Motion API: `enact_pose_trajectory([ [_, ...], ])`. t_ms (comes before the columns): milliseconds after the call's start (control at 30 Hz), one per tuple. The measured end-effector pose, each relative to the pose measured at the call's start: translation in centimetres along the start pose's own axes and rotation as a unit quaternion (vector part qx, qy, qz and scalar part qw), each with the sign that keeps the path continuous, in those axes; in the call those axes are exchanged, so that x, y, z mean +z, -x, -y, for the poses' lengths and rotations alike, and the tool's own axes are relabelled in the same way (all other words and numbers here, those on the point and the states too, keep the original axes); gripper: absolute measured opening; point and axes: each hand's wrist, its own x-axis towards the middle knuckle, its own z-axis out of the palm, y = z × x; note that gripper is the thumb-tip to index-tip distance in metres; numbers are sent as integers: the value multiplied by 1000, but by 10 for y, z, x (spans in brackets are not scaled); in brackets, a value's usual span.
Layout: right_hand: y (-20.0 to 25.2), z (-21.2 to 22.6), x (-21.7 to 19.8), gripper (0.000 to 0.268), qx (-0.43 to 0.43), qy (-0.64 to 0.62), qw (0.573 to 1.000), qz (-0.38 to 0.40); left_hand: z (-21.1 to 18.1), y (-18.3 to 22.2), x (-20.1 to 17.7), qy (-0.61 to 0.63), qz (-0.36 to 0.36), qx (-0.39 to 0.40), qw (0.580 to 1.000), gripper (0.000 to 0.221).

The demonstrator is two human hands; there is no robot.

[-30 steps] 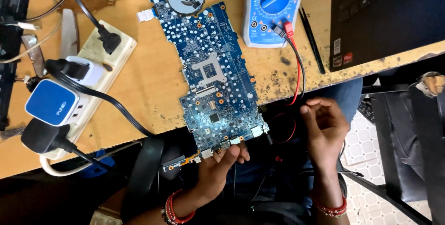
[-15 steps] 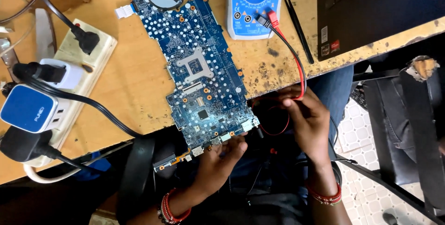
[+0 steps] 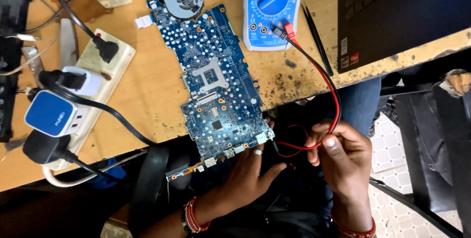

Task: Testing and diagnosing a laptop motherboard using a multimeter and power supply.

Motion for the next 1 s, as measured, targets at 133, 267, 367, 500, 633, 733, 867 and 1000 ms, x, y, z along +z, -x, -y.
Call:
enact_pose_trajectory([
  [133,-2,-9,-3,28,26,-22,999,-11,6,-11,3,74,27,9,997,44],
  [267,-9,-17,-7,19,52,-17,996,-77,9,-20,15,81,19,-86,993,38],
  [367,-9,-21,-13,15,50,-27,994,-93,9,-20,15,86,29,-140,986,35],
  [500,-7,-15,-13,14,32,-35,996,-79,17,-12,12,78,53,-247,964,47],
  [633,-10,-12,-8,15,23,-24,996,-83,-7,-15,4,72,-43,-43,996,66],
  [733,-15,-2,0,13,13,-45,994,-95,5,-5,16,23,-64,-204,977,51],
  [867,-19,13,15,17,-70,93,988,-99,13,0,21,156,-122,-234,952,54],
  [1000,-23,25,25,25,-120,196,968,-97,18,5,25,167,-110,-262,944,65],
])
